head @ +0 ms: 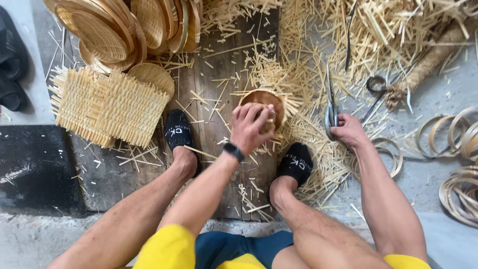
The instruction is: The person sits on the floor of a bamboo craft workshop and makes woven bamboo sieves. They trim bamboo strips with scissors, fit a woven bamboo disc into a round wooden rim, tuck and press the strip edges to secure the disc, and place finished sieves onto a growing stack.
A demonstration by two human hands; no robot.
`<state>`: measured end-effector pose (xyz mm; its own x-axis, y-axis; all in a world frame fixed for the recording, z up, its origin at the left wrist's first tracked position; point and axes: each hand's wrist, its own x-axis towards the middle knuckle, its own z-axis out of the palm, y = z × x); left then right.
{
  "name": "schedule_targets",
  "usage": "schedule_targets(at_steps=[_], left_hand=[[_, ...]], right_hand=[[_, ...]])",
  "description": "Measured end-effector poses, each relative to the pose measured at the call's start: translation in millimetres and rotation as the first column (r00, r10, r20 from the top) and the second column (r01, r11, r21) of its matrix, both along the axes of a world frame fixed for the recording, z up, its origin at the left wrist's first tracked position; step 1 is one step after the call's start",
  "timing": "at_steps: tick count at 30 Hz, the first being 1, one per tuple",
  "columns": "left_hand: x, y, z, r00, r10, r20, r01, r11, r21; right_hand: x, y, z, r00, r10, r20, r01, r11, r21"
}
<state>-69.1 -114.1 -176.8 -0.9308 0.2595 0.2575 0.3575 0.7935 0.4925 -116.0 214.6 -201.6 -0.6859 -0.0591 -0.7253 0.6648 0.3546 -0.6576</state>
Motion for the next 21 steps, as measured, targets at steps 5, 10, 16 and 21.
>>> schedule_targets(at_steps=[5,10,16,21], left_hand=[[-28.3,-20.2,10.1,0.925,-0.358,0.131,0.363,0.931,-0.023],[0.9,-13.1,20.9,0.976,0.007,0.217,-0.012,1.0,0.024],[21.2,2.2,7.8,0.956,0.201,0.213,-0.24,0.954,0.178],[13.1,-16.4,10.9,0.99,0.031,0.141,-0.053,0.986,0.158]], right_hand=[[39.3,-7.4,26.6,0.997,0.065,-0.045,-0.059,0.99,0.126],[71.2,-67.2,84.0,0.893,-0.23,-0.386,0.176,0.97,-0.17],[85.3,-111.8,78.8,0.987,-0.05,0.152,0.068,0.991,-0.116],[73.9,-79.5,69.2,0.997,0.062,0.04,-0.062,0.998,0.003]])
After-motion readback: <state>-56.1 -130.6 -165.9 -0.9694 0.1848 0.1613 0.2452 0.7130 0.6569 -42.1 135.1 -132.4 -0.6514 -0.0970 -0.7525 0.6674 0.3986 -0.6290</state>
